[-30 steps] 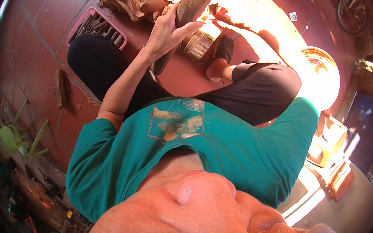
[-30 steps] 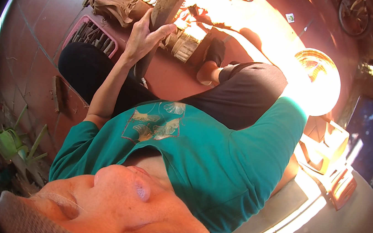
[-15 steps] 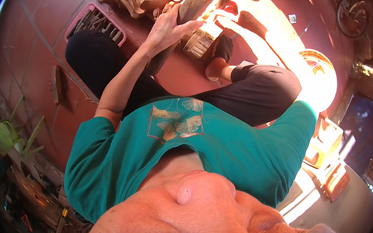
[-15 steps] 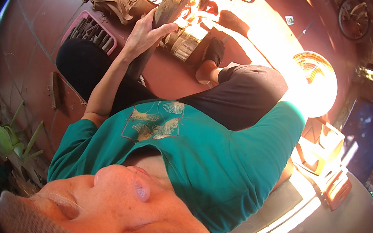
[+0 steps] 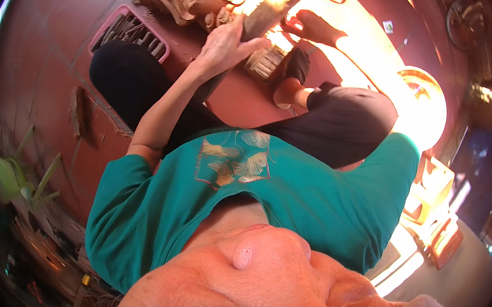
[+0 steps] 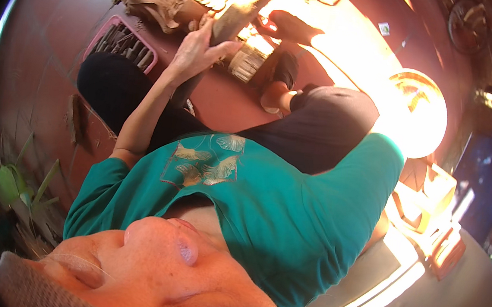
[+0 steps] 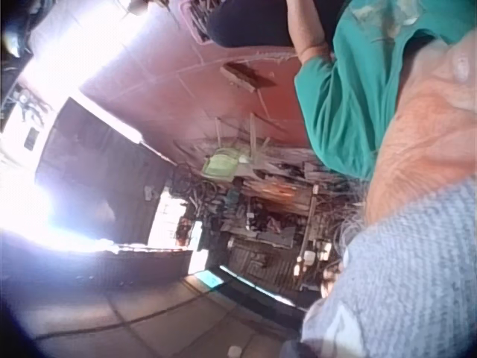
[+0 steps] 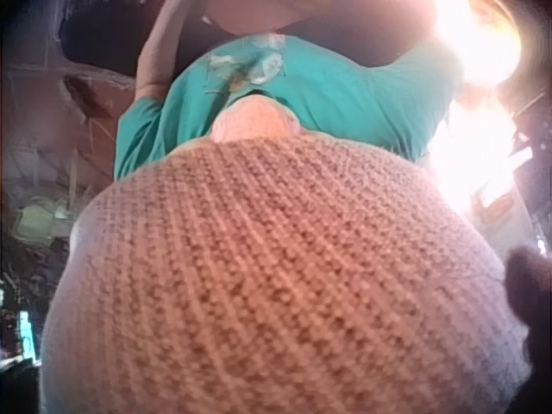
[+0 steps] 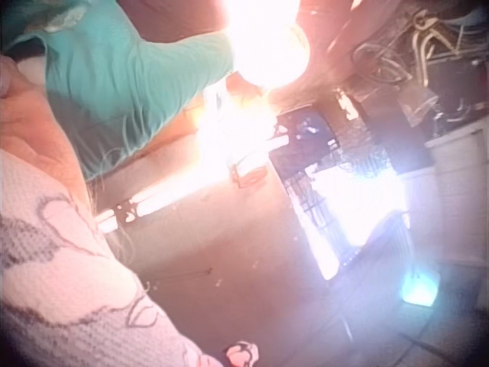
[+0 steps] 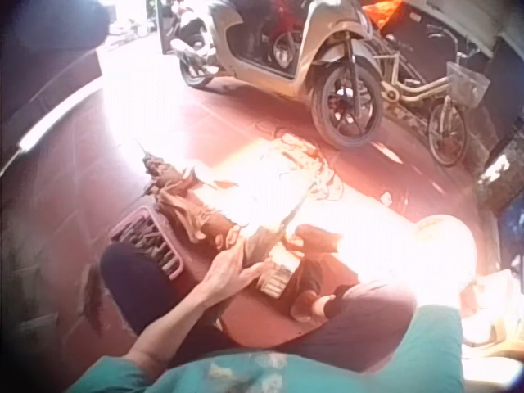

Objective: The person sits on the floor and carves a wooden object using a chisel and mallet. They repeatedly strike the chisel to shape the wood, occasionally adjusting the object's position.

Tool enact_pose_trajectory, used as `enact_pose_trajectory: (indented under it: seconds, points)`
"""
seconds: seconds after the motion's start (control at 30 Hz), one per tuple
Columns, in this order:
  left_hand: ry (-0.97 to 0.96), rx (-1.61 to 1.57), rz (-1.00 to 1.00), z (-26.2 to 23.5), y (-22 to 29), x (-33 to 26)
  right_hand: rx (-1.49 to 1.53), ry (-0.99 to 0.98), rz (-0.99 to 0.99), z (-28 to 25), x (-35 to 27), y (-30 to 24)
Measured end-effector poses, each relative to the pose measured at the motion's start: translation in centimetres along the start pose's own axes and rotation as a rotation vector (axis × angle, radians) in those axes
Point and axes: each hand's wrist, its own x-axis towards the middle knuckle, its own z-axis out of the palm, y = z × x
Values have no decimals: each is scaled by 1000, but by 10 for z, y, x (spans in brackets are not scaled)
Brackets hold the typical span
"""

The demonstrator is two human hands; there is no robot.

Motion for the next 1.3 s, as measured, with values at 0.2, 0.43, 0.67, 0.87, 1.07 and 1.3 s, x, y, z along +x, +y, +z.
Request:
enact_pose_trajectory:
  seconds: [0.2, 0.43, 0.67, 0.87, 1.07, 1.3]
  points:
    - [74, -119, 64, -3, 13, -5, -15, -17, 47, -1, -12, -5]
    - [-22, -55, -84, -9, 16, 1, -39, 33, 39, -4, -12, 1]
    - [3, -651, -262, -12, 29, 7, -28, 176, 47, 19, -56, 10]
    - [-25, -615, -198, 1, -4, 23, 11, 357, 147, 24, -106, 19]
    - [30, -570, -207, 0, 22, 27, 50, 468, 195, 24, -128, 23]
    - [42, -628, -262, -9, 11, 27, 67, 426, 120, 24, -89, 29]
